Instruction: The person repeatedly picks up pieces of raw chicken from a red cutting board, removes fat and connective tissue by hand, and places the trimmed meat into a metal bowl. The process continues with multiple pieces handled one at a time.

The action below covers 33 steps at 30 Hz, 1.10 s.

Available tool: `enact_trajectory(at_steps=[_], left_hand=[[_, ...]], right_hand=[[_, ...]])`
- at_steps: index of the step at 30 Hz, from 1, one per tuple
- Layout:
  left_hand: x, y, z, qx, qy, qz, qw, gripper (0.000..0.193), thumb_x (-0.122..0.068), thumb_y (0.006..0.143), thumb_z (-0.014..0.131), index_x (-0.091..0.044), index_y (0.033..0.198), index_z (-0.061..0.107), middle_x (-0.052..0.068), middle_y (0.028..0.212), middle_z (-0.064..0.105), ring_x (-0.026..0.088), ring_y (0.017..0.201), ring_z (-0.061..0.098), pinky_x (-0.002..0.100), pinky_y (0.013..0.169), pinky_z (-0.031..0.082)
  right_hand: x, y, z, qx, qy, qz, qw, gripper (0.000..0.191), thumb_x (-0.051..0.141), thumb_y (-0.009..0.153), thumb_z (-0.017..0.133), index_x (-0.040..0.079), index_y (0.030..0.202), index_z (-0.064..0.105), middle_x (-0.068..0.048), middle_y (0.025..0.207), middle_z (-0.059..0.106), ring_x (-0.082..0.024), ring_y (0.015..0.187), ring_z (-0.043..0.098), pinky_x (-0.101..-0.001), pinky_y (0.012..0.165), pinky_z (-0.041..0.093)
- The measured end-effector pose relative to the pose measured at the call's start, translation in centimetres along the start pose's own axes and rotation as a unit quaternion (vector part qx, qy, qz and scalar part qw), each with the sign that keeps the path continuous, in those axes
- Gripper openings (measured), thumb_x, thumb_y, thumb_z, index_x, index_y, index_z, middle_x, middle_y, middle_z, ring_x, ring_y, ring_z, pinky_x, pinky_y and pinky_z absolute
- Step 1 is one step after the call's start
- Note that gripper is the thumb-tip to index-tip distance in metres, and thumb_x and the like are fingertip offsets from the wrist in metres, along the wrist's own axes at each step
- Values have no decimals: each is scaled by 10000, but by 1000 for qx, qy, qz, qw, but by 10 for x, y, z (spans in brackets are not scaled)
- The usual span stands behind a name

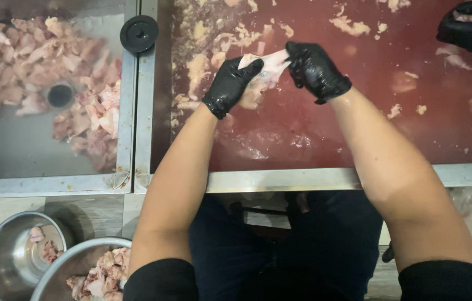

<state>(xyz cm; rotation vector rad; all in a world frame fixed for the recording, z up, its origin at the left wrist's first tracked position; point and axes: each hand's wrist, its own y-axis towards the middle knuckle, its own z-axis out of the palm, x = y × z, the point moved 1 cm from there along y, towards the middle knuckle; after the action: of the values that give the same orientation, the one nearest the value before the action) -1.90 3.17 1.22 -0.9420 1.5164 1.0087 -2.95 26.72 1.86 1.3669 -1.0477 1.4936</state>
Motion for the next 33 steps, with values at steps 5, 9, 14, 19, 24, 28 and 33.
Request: enact_trajectory(at_steps=[5, 9, 14, 19, 24, 28, 33], left_hand=[[5, 0, 4, 20, -24, -34, 999, 309, -327, 991, 676, -43, 1103, 721, 10, 945, 734, 86, 847, 632, 287, 793, 537], [5, 0, 0, -5, -77, -29, 997, 281, -312, 1012, 674, -39, 1062, 713, 12, 950, 727, 99, 860, 637, 291, 798, 535], [10, 2, -17, -51, -217, -84, 971, 223, -232, 1025, 656, -13, 1035, 695, 43, 916, 726, 155, 810, 658, 322, 738, 538], [20, 7, -19, -2, -365, -81, 927, 165, -123, 1005, 574, -12, 1105, 645, 66, 928, 708, 186, 820, 677, 333, 743, 544], [33, 5, -19, 109, -334, -13, 936, 157, -132, 1068, 559, 5, 1125, 611, 107, 860, 677, 235, 730, 665, 384, 652, 554], [49, 12, -17, 20, -270, -67, 960, 306, -94, 1057, 588, 77, 1307, 632, 98, 1046, 718, 198, 904, 671, 339, 812, 565], [57, 11, -2, -79, -277, -109, 951, 348, -90, 921, 609, -56, 1268, 601, 118, 1137, 674, 226, 964, 701, 372, 791, 617]], right_hand=[[-15, 11, -26, -34, 60, -23, 997, 307, 316, 1043, 580, 111, 816, 555, -5, 629, 452, -158, 512, 414, -345, 504, 354], [-31, 31, -74, -21, 352, -37, 935, 490, 408, 1084, 626, 166, 672, 523, 5, 552, 444, -166, 434, 444, -353, 439, 381], [-53, 26, -110, -50, -362, 136, 921, 370, 374, 1056, 626, 60, 900, 743, -92, 837, 729, -229, 671, 676, -380, 618, 531], [-57, 5, -74, -143, -23, 297, 944, 273, 366, 941, 713, 144, 1100, 702, -71, 983, 710, -205, 749, 687, -367, 633, 569], [7, 7, -8, 65, 125, 129, 982, 259, 221, 946, 685, 11, 1090, 737, -110, 999, 744, -214, 849, 730, -337, 773, 594], [37, -20, 38, 67, -120, -108, 985, 189, 151, 1000, 711, 17, 1132, 696, -104, 1025, 712, -220, 908, 698, -355, 839, 569], [42, -40, 69, 21, -351, -191, 916, 412, 147, 825, 863, -1, 1125, 622, -139, 988, 707, -266, 876, 688, -373, 764, 544]])
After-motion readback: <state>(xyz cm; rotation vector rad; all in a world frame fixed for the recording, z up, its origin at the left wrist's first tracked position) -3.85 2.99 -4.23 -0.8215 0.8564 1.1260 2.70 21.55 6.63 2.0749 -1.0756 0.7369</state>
